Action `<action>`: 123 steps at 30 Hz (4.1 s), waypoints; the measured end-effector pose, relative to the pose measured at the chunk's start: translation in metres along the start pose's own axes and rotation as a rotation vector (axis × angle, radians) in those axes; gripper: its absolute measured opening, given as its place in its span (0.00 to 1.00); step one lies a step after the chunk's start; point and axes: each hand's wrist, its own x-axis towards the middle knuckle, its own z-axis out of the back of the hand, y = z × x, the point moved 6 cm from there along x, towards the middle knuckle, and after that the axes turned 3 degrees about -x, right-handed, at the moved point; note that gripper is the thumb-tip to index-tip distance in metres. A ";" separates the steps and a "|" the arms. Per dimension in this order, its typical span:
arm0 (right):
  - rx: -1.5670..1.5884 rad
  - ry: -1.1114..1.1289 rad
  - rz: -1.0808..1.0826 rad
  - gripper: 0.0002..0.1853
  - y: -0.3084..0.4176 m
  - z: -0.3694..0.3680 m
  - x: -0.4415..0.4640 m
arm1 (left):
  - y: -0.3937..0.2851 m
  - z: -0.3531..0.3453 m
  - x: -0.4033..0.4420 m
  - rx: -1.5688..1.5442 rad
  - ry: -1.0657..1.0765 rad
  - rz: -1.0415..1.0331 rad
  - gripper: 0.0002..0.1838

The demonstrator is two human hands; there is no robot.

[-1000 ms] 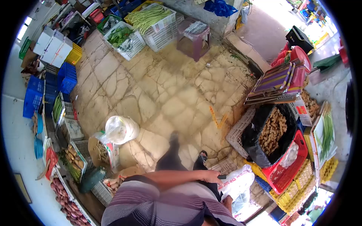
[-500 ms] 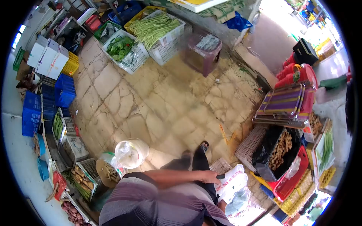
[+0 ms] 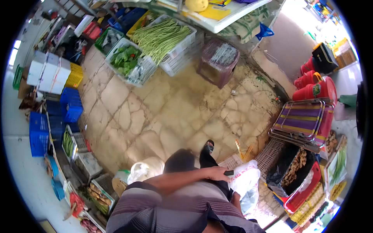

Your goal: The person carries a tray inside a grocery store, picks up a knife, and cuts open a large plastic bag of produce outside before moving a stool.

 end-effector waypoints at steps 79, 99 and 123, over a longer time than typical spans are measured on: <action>-0.218 -0.348 0.504 0.09 0.090 -0.246 -0.238 | -0.095 0.171 0.056 0.266 0.361 0.159 0.29; 0.654 -0.290 0.213 0.14 0.245 -0.212 -0.214 | -0.105 0.291 0.114 -0.115 0.107 0.018 0.13; -0.225 -0.221 1.581 0.06 0.640 -0.497 -0.380 | -0.098 0.547 0.010 -0.484 -0.682 -0.042 0.15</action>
